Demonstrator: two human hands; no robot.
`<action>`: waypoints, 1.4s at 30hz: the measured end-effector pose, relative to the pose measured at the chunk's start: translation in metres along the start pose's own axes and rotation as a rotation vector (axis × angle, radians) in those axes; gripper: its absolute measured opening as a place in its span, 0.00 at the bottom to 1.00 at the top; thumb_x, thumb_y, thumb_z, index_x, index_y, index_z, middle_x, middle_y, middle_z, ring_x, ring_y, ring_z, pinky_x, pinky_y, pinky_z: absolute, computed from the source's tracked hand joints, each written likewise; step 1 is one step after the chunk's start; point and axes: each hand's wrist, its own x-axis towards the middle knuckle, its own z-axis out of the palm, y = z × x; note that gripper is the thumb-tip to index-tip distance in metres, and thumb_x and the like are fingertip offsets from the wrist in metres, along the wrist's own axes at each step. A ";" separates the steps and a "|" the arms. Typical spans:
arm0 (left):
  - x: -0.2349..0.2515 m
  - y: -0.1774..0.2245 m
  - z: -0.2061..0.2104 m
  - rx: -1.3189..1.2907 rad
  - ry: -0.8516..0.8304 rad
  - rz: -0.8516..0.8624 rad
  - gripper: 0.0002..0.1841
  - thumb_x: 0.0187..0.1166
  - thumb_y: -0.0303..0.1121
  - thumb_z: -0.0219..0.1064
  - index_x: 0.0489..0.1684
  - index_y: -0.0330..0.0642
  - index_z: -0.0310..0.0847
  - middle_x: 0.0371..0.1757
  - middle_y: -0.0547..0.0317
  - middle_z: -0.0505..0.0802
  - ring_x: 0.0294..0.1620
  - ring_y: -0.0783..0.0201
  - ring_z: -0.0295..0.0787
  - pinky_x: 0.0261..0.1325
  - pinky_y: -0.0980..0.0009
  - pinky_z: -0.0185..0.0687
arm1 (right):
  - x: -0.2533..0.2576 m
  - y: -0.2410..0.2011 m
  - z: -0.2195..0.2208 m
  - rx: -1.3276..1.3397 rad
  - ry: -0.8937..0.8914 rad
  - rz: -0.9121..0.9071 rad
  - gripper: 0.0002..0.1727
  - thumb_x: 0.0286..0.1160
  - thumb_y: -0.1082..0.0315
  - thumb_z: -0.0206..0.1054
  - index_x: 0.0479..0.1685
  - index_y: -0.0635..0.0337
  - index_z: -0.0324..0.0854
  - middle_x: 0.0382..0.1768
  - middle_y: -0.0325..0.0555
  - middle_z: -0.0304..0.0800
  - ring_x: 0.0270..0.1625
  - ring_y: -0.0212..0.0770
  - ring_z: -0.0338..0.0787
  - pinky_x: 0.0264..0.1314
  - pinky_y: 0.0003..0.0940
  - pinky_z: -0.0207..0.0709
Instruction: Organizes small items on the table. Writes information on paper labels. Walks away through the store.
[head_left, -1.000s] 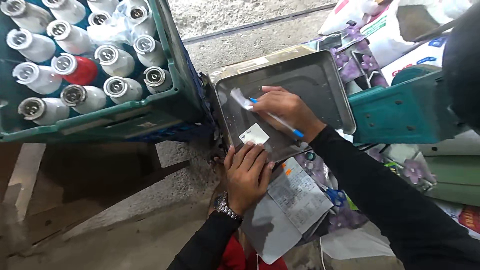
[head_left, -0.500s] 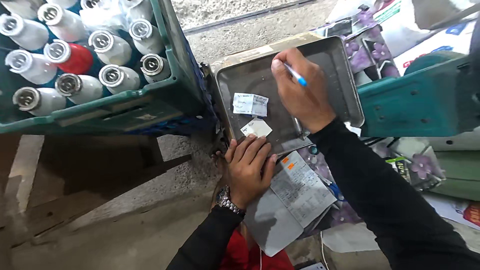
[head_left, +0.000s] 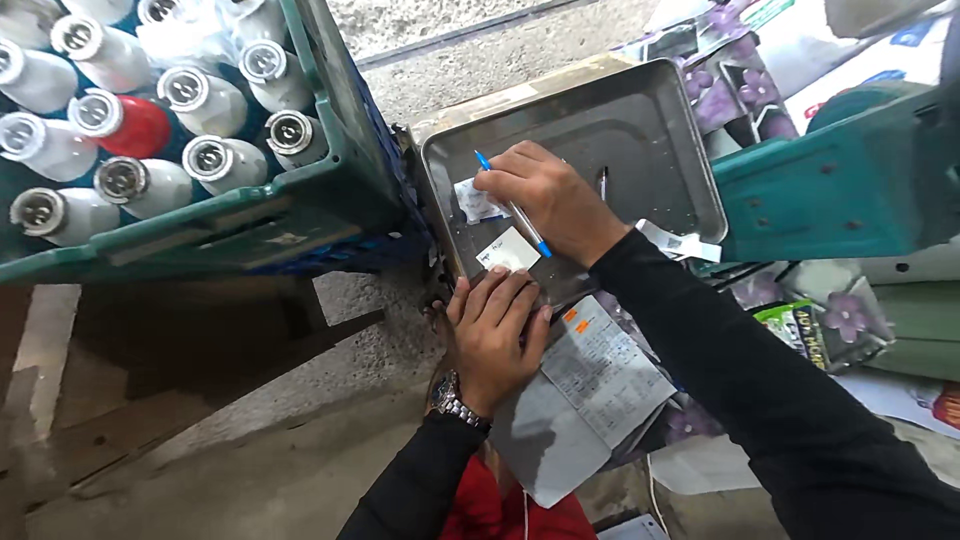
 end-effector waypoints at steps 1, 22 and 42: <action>0.000 0.000 0.000 -0.001 0.000 -0.002 0.16 0.80 0.49 0.66 0.58 0.60 0.94 0.71 0.72 0.90 0.83 0.62 0.74 0.91 0.41 0.49 | 0.002 0.003 -0.001 -0.003 0.000 -0.022 0.13 0.89 0.69 0.58 0.58 0.55 0.89 0.56 0.48 0.92 0.66 0.48 0.86 0.73 0.38 0.78; -0.002 -0.002 0.000 0.027 -0.032 0.027 0.17 0.81 0.49 0.65 0.60 0.60 0.93 0.73 0.70 0.89 0.85 0.61 0.71 0.93 0.41 0.44 | -0.074 -0.078 -0.011 0.793 0.449 0.642 0.11 0.84 0.63 0.68 0.54 0.59 0.80 0.38 0.46 0.90 0.35 0.39 0.91 0.35 0.32 0.89; -0.005 -0.006 -0.004 0.012 -0.113 0.046 0.18 0.86 0.50 0.60 0.68 0.65 0.88 0.73 0.65 0.85 0.83 0.57 0.70 0.92 0.41 0.42 | -0.084 -0.074 -0.016 0.860 0.402 0.703 0.11 0.79 0.61 0.73 0.42 0.56 0.77 0.27 0.46 0.86 0.20 0.40 0.85 0.17 0.30 0.82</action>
